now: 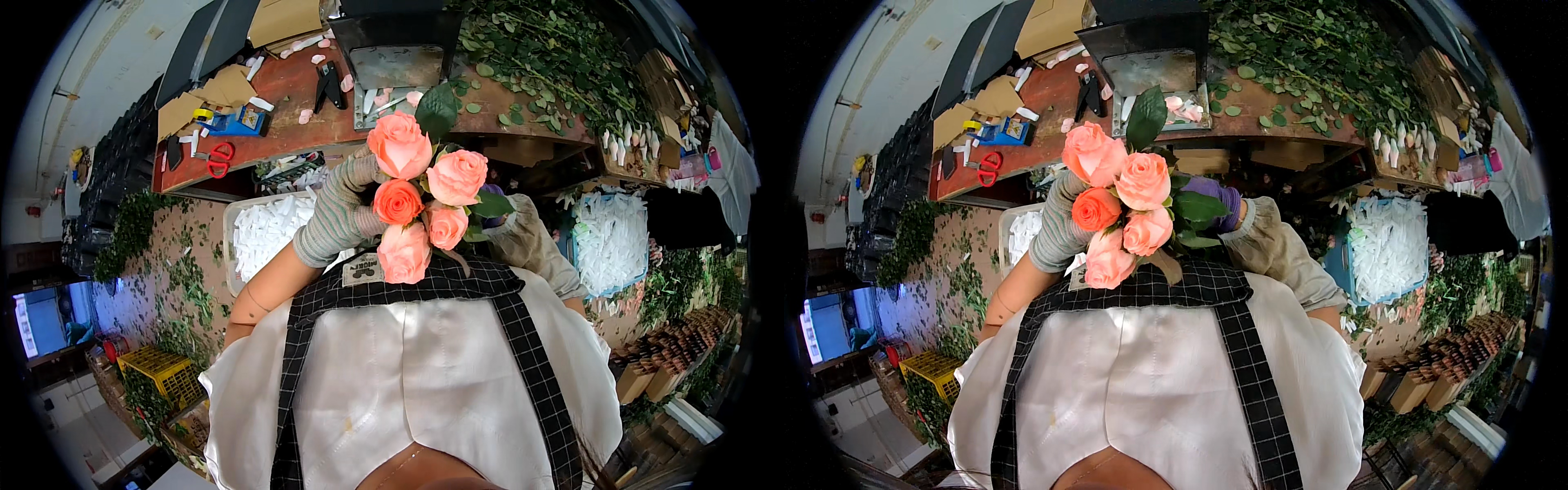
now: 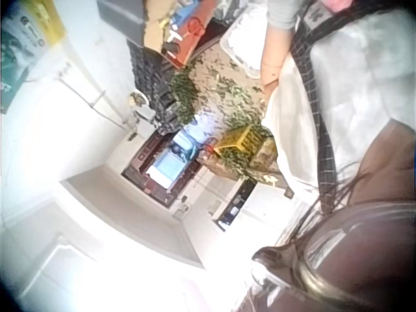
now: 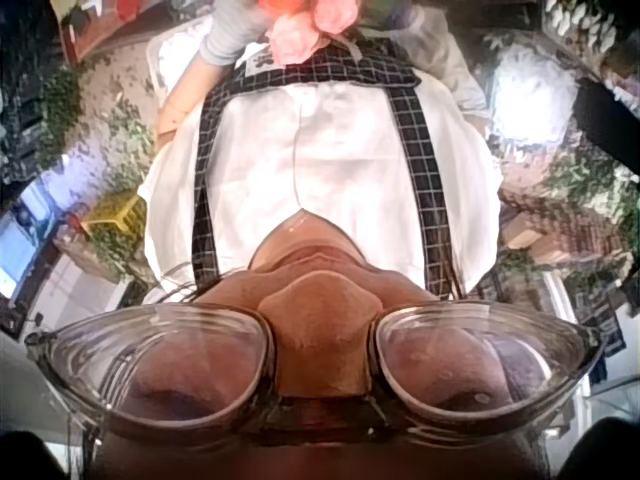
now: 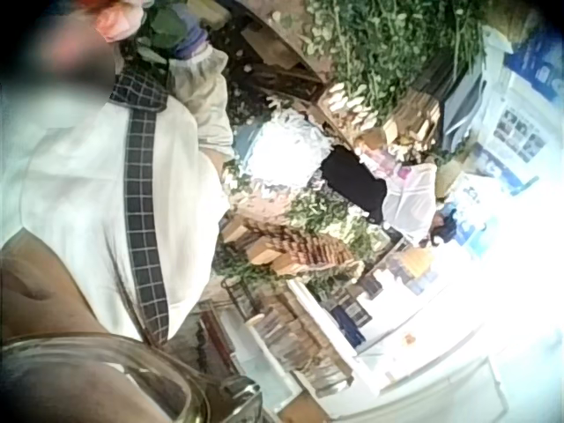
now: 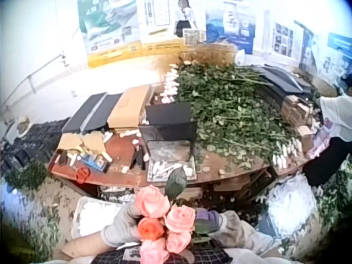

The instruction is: The person arranges pink roses into a black foam block, trimming stems and adjusting the flowers. They wrap the stems with white paper and secure the arrangement with a stapler. The person then places the finished arrangement into a cardboard box.

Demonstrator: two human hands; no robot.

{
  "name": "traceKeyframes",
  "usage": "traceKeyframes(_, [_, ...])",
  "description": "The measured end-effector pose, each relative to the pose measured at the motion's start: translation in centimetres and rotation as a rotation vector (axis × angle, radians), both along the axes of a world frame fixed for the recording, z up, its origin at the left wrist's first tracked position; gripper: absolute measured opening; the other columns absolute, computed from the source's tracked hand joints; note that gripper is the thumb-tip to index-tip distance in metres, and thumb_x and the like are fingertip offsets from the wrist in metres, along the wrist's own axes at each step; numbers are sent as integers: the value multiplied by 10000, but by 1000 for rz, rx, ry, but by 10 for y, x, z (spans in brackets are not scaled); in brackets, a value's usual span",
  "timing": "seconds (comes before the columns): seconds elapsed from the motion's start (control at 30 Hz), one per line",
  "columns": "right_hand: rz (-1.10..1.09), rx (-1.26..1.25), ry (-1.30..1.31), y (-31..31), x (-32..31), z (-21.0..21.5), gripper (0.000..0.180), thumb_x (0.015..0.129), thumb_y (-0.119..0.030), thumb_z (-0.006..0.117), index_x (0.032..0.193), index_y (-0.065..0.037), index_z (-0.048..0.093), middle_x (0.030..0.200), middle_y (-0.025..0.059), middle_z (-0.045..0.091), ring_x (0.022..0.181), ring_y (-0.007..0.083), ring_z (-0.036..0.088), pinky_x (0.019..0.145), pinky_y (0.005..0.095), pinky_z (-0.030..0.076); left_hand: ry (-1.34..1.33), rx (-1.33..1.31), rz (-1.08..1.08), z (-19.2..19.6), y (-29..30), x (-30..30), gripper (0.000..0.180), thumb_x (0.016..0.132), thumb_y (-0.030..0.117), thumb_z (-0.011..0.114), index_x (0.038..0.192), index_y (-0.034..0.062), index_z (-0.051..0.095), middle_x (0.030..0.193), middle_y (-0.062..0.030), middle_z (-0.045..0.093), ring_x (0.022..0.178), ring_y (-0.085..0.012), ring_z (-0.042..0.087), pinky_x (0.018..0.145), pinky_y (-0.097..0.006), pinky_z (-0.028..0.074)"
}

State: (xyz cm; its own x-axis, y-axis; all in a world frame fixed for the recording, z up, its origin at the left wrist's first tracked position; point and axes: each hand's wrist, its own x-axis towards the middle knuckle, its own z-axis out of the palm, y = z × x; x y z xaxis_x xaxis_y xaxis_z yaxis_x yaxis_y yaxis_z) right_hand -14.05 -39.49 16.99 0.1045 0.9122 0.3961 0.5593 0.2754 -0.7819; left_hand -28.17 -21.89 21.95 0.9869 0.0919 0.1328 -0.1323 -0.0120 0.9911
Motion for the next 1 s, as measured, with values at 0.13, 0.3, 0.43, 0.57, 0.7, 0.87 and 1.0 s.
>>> traceKeyframes(0.13, [-15, 5, 40, -3, -6, -1, 328, 816, -157, 658, 1104, -49, 544, 1044, 95, 571, 952, 259, 576, 818, 359, 485, -66, -96, 7, 0, -2, -4, 422, 686, 233, 829, 1033, 61, 662, 1000, -11, 667, 923, -99, 590, 855, -296, 472])
traceKeyframes(0.3, [-45, 19, 85, -4, -12, -6, 309, 818, -152, 657, 1087, -49, 542, 1028, 86, 567, 942, 251, 574, 808, 357, 485, -108, -66, 0, 4, -2, -6, 361, 709, 212, 808, 1009, 66, 672, 979, -14, 673, 925, -106, 595, 849, -298, 475])
traceKeyframes(0.43, [-68, 11, 109, -5, -14, -5, 294, 821, -147, 655, 1073, -50, 541, 1015, 79, 564, 933, 246, 572, 800, 355, 486, -118, -30, -6, 3, 0, -7, 336, 712, 200, 803, 993, 64, 678, 976, -17, 677, 933, -113, 598, 852, -299, 472])
traceKeyframes(0.57, [-65, 8, 160, -4, -18, 0, 279, 823, -143, 654, 1060, -50, 539, 1002, 72, 561, 924, 240, 570, 792, 353, 486, -68, -257, -32, 5, -4, -12, 349, 711, 192, 803, 1008, 63, 672, 1015, -28, 672, 950, -121, 598, 870, -302, 464])
traceKeyframes(0.7, [-68, 16, 248, -3, -22, 1, 264, 825, -138, 653, 1046, -50, 538, 989, 65, 559, 916, 234, 569, 784, 351, 487, -28, -320, -15, 3, -8, -16, 380, 713, 205, 804, 1032, 62, 657, 1058, -41, 658, 969, -132, 595, 889, -313, 461])
traceKeyframes(0.87, [-71, 52, 564, -12, -32, 1, 246, 827, -133, 652, 1029, -51, 536, 974, 56, 555, 905, 227, 566, 774, 348, 487, -28, -71, -4, -2, -5, -11, 378, 730, 225, 798, 1032, 56, 645, 1087, -45, 642, 996, -141, 586, 906, -326, 459])
traceKeyframes(1.0, [-8, 129, 903, -10, -35, 9, 232, 829, -128, 650, 1015, -51, 535, 961, 49, 552, 897, 221, 564, 766, 346, 488, -64, 52, -190, 9, -6, -7, 371, 746, 246, 792, 1028, 53, 649, 1013, -19, 661, 967, -113, 586, 893, -298, 460])
